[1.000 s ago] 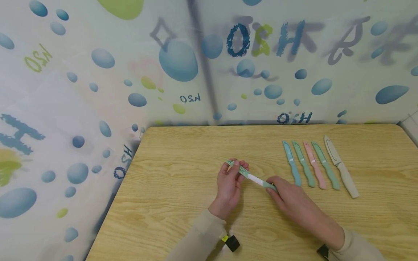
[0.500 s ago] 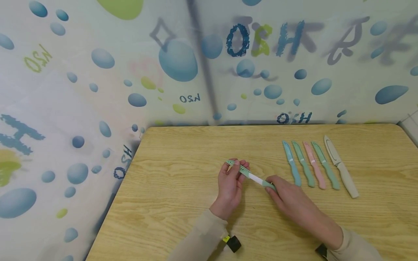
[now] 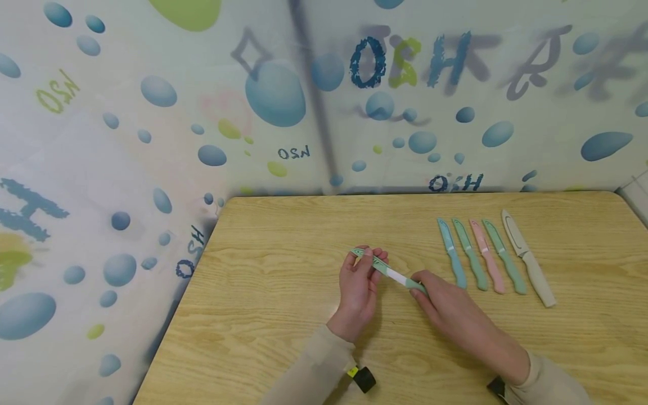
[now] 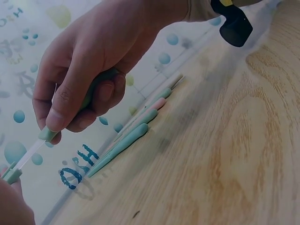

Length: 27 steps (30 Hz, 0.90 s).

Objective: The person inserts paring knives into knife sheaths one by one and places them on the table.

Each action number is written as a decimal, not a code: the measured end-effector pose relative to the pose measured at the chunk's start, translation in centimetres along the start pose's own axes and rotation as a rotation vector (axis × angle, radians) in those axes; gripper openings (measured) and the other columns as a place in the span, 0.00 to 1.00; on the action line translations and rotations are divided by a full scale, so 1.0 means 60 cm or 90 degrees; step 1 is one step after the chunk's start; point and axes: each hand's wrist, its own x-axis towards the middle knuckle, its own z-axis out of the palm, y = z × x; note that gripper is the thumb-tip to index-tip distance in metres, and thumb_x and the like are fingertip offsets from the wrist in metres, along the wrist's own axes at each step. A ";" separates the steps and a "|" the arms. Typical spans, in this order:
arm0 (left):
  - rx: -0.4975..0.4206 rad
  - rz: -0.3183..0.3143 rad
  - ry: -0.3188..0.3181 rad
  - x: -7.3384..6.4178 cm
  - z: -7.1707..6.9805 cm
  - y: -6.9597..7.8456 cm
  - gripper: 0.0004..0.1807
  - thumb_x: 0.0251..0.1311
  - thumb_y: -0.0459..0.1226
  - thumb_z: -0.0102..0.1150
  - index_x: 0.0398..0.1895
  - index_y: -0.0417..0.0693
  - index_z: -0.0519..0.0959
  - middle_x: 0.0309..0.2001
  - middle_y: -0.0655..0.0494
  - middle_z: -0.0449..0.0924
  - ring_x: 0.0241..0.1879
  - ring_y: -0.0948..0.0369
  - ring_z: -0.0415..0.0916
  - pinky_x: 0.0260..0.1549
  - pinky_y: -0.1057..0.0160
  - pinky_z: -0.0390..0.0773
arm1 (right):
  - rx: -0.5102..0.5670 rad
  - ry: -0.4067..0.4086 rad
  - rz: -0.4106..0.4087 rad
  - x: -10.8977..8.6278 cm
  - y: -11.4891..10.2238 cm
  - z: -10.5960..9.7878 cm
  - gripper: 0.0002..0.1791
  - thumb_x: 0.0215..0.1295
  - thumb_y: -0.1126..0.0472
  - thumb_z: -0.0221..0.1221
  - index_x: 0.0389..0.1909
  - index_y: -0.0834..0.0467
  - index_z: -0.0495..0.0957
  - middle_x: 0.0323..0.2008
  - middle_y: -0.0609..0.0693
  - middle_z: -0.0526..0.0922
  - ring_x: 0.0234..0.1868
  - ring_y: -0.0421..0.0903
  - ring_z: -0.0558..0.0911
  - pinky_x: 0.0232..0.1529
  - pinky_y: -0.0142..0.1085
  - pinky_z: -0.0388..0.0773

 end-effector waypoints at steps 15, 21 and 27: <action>0.006 0.008 -0.017 -0.002 0.000 -0.006 0.04 0.78 0.32 0.53 0.48 0.40 0.73 0.43 0.49 0.83 0.46 0.56 0.86 0.56 0.59 0.83 | 0.009 -0.004 0.009 0.009 -0.005 0.002 0.08 0.74 0.66 0.62 0.50 0.60 0.76 0.29 0.41 0.74 0.25 0.35 0.67 0.22 0.28 0.67; 0.003 0.004 -0.023 -0.005 0.002 -0.012 0.04 0.77 0.32 0.54 0.48 0.40 0.72 0.43 0.48 0.82 0.47 0.56 0.85 0.57 0.58 0.83 | 0.013 0.001 0.006 0.012 -0.008 0.003 0.08 0.74 0.67 0.62 0.49 0.60 0.76 0.29 0.42 0.73 0.25 0.35 0.67 0.21 0.28 0.66; -0.003 0.015 -0.023 -0.005 0.006 -0.015 0.05 0.77 0.33 0.55 0.48 0.39 0.72 0.43 0.49 0.82 0.47 0.56 0.85 0.57 0.58 0.83 | 0.011 0.005 0.005 0.014 -0.009 0.005 0.07 0.73 0.67 0.62 0.48 0.61 0.76 0.30 0.43 0.74 0.26 0.36 0.68 0.23 0.28 0.67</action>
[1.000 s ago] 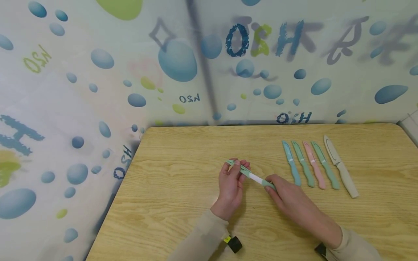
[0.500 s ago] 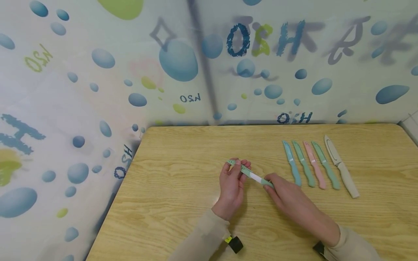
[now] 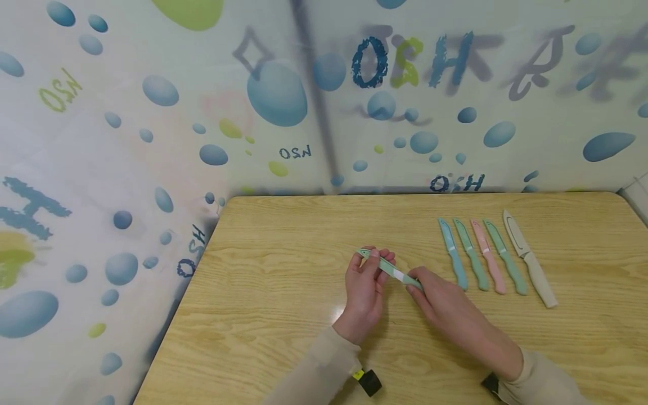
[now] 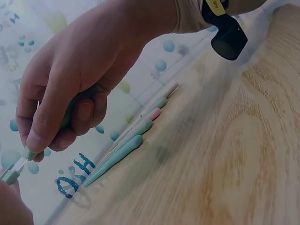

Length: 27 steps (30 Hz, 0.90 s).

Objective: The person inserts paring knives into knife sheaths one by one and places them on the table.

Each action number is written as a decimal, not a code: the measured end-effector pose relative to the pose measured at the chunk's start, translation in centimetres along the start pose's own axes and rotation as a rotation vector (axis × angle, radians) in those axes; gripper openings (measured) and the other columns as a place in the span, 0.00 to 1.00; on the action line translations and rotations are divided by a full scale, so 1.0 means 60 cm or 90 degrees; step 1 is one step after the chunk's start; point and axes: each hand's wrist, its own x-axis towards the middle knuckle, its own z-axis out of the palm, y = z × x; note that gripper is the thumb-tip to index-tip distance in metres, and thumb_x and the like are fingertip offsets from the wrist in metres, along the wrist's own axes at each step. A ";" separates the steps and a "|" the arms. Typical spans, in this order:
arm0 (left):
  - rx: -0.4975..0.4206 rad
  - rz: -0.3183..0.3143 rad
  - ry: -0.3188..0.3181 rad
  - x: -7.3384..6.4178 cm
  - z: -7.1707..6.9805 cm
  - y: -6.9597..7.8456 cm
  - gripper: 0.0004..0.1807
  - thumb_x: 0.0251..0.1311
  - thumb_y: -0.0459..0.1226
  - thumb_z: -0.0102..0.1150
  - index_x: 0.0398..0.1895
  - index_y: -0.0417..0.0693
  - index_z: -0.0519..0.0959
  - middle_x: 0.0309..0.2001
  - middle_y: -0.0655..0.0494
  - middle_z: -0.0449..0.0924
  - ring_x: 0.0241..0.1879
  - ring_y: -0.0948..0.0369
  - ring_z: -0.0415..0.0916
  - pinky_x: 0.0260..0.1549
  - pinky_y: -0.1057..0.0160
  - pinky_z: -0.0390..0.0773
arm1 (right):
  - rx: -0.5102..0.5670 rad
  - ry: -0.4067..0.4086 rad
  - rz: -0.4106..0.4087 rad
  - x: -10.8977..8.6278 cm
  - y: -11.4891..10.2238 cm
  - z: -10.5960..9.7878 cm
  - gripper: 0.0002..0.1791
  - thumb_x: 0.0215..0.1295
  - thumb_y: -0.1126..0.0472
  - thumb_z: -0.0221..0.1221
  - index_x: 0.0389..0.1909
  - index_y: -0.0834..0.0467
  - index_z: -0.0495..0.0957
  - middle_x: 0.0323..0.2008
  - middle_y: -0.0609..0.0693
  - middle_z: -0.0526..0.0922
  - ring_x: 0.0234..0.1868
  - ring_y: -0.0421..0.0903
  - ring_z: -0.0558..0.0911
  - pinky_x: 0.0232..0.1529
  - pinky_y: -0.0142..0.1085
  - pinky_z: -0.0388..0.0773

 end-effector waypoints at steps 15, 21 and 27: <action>-0.002 0.010 0.002 -0.006 0.010 -0.003 0.05 0.77 0.33 0.55 0.47 0.40 0.73 0.42 0.49 0.81 0.48 0.55 0.85 0.56 0.59 0.84 | 0.005 0.003 0.012 0.003 -0.004 0.000 0.06 0.74 0.67 0.61 0.47 0.59 0.75 0.29 0.43 0.72 0.26 0.37 0.68 0.22 0.28 0.67; -0.004 0.010 0.001 -0.007 0.012 -0.005 0.04 0.77 0.33 0.55 0.48 0.40 0.73 0.41 0.50 0.83 0.47 0.56 0.85 0.54 0.60 0.84 | 0.005 0.007 0.002 0.003 -0.002 0.004 0.06 0.74 0.67 0.61 0.46 0.59 0.74 0.29 0.43 0.73 0.26 0.37 0.69 0.23 0.28 0.67; -0.008 0.007 0.010 -0.007 0.014 -0.011 0.06 0.76 0.33 0.56 0.48 0.39 0.72 0.41 0.50 0.84 0.45 0.56 0.86 0.53 0.60 0.85 | -0.002 0.013 -0.003 0.005 -0.004 0.002 0.07 0.73 0.68 0.61 0.46 0.58 0.74 0.30 0.43 0.74 0.28 0.39 0.71 0.26 0.29 0.69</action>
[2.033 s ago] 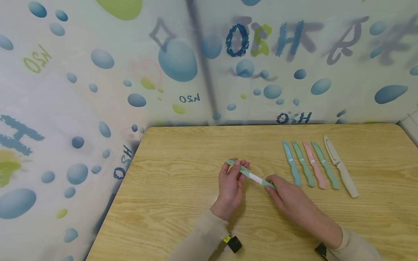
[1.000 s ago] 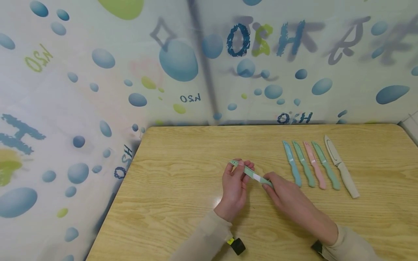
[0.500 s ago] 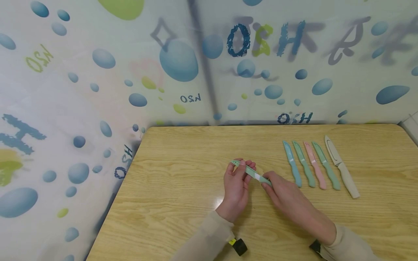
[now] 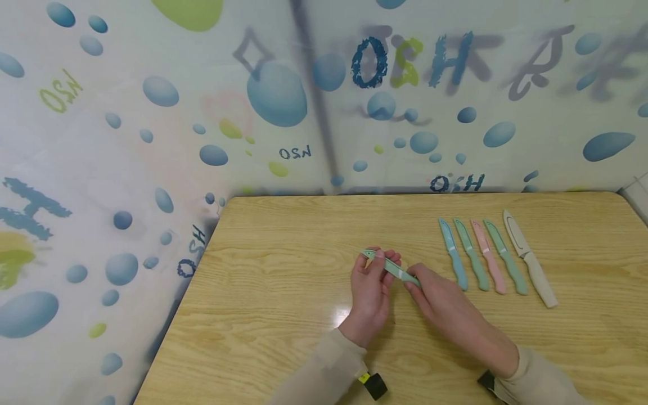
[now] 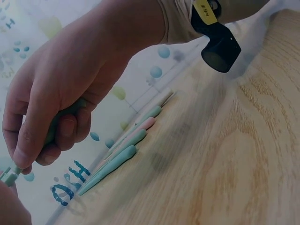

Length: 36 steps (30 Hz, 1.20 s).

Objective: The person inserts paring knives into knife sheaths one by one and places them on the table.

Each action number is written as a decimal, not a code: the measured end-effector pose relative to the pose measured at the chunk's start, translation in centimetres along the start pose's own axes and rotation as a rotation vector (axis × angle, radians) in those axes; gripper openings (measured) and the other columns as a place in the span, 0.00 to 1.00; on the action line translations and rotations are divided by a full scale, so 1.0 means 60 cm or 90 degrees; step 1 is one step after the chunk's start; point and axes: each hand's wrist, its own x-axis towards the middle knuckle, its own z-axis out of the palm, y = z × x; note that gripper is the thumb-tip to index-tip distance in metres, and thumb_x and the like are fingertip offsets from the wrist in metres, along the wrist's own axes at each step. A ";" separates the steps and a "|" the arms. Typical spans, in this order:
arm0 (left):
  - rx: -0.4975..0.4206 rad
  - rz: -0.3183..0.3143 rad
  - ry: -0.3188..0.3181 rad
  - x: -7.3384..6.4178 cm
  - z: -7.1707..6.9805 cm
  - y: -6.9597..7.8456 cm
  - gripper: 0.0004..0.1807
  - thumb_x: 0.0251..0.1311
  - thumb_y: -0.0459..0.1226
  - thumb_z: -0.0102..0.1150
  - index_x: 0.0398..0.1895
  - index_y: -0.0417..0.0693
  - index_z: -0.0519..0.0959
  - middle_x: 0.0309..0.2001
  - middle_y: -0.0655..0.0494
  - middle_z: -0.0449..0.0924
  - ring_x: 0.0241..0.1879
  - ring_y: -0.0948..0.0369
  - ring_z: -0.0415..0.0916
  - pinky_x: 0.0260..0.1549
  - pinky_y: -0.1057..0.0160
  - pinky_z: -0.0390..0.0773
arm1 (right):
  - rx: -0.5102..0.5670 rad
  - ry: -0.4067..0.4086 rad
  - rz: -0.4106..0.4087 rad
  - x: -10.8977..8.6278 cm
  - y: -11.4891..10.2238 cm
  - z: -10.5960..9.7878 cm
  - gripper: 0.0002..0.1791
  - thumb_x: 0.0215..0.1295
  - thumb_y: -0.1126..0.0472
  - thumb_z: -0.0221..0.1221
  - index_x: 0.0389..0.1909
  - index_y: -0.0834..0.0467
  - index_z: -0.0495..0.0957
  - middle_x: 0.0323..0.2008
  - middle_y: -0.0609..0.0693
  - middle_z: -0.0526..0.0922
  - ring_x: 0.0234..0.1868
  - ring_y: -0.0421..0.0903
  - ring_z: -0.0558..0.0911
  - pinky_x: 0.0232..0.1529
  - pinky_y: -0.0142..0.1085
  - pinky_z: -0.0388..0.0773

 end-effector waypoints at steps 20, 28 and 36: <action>0.049 -0.040 0.004 0.007 -0.008 0.006 0.08 0.75 0.32 0.56 0.52 0.37 0.73 0.43 0.47 0.84 0.48 0.54 0.86 0.54 0.59 0.85 | -0.056 0.004 0.022 0.000 0.003 0.001 0.07 0.72 0.63 0.65 0.46 0.59 0.78 0.24 0.41 0.73 0.21 0.36 0.66 0.18 0.29 0.63; 0.075 -0.074 0.010 0.013 -0.009 0.012 0.08 0.74 0.32 0.58 0.51 0.40 0.74 0.46 0.43 0.85 0.51 0.51 0.86 0.54 0.57 0.85 | -0.157 0.043 -0.020 0.001 0.009 0.001 0.08 0.66 0.61 0.70 0.40 0.61 0.83 0.25 0.44 0.73 0.22 0.39 0.67 0.19 0.30 0.65; 0.080 -0.081 -0.045 0.022 -0.014 0.012 0.19 0.75 0.33 0.58 0.63 0.30 0.71 0.54 0.40 0.84 0.54 0.51 0.84 0.56 0.58 0.84 | -0.189 0.039 -0.034 0.007 0.016 -0.008 0.09 0.66 0.59 0.70 0.40 0.61 0.85 0.28 0.46 0.75 0.24 0.40 0.70 0.19 0.32 0.69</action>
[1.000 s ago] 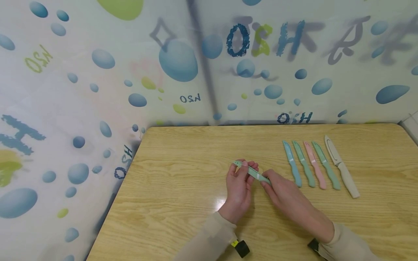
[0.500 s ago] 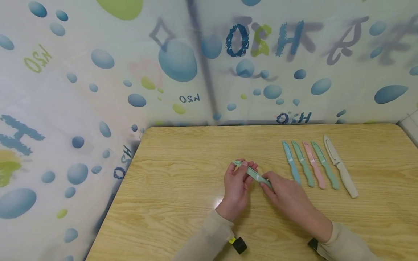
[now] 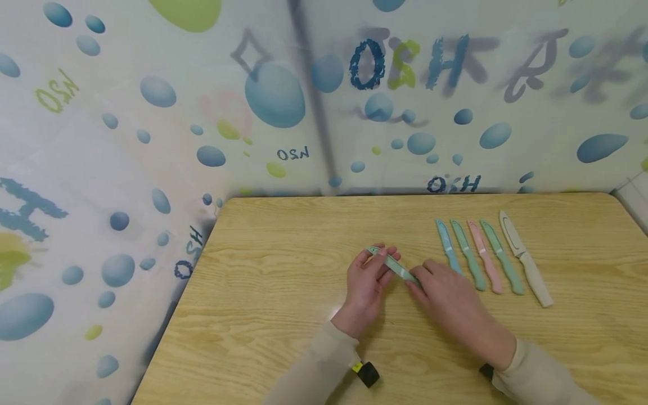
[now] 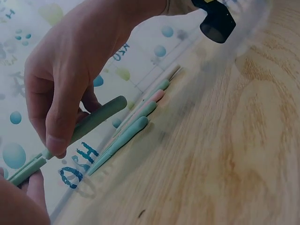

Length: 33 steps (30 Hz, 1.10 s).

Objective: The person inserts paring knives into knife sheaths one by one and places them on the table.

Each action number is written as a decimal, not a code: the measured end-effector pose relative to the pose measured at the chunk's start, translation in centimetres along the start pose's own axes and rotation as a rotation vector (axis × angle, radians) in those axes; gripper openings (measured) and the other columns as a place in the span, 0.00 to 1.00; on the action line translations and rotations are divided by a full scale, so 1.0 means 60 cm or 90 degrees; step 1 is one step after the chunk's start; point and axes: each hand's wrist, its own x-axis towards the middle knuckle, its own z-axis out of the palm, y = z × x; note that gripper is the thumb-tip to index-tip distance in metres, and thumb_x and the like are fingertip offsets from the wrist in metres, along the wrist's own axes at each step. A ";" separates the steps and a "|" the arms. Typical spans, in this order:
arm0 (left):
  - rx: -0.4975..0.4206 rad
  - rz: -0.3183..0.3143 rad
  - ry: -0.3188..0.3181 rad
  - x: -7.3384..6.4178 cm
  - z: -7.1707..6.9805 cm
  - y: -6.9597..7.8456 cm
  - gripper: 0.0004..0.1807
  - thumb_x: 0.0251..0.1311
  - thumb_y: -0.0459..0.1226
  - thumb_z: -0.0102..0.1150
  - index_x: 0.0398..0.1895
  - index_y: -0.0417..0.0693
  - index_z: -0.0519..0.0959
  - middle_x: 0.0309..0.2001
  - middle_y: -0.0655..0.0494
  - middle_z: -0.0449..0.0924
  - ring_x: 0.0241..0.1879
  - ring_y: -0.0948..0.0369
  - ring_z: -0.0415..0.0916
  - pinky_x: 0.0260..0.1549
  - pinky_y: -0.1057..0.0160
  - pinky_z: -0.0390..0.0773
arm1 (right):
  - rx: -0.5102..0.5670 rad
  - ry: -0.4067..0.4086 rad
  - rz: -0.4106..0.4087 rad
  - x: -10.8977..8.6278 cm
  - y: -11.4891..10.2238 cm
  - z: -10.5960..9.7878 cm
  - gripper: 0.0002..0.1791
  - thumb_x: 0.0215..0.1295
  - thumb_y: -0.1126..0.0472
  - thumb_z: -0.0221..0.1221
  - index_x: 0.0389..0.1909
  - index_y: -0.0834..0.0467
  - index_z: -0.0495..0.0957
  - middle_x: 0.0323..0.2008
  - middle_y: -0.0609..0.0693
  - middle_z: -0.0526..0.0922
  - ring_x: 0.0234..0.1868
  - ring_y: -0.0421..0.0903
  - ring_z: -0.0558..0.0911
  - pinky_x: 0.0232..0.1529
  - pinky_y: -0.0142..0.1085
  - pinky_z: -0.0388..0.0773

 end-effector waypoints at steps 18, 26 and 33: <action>0.045 0.015 0.068 0.001 -0.038 0.029 0.24 0.73 0.30 0.56 0.68 0.32 0.66 0.62 0.41 0.70 0.55 0.55 0.77 0.63 0.57 0.78 | 0.041 -0.059 0.105 0.043 0.046 -0.006 0.11 0.71 0.65 0.63 0.29 0.65 0.78 0.20 0.51 0.73 0.19 0.44 0.69 0.16 0.36 0.68; 0.042 0.018 0.079 0.004 -0.047 0.029 0.23 0.72 0.29 0.57 0.67 0.31 0.68 0.58 0.43 0.72 0.53 0.56 0.78 0.59 0.60 0.80 | 0.010 -0.085 0.093 0.062 0.072 0.001 0.23 0.71 0.68 0.60 0.16 0.56 0.64 0.12 0.48 0.64 0.12 0.42 0.64 0.12 0.31 0.59; 0.030 0.013 0.089 0.002 -0.050 0.032 0.19 0.71 0.25 0.57 0.63 0.33 0.70 0.52 0.49 0.74 0.49 0.58 0.79 0.56 0.62 0.81 | 0.012 -0.087 0.085 0.070 0.079 0.010 0.27 0.69 0.72 0.59 0.11 0.54 0.62 0.10 0.47 0.62 0.12 0.41 0.61 0.11 0.31 0.57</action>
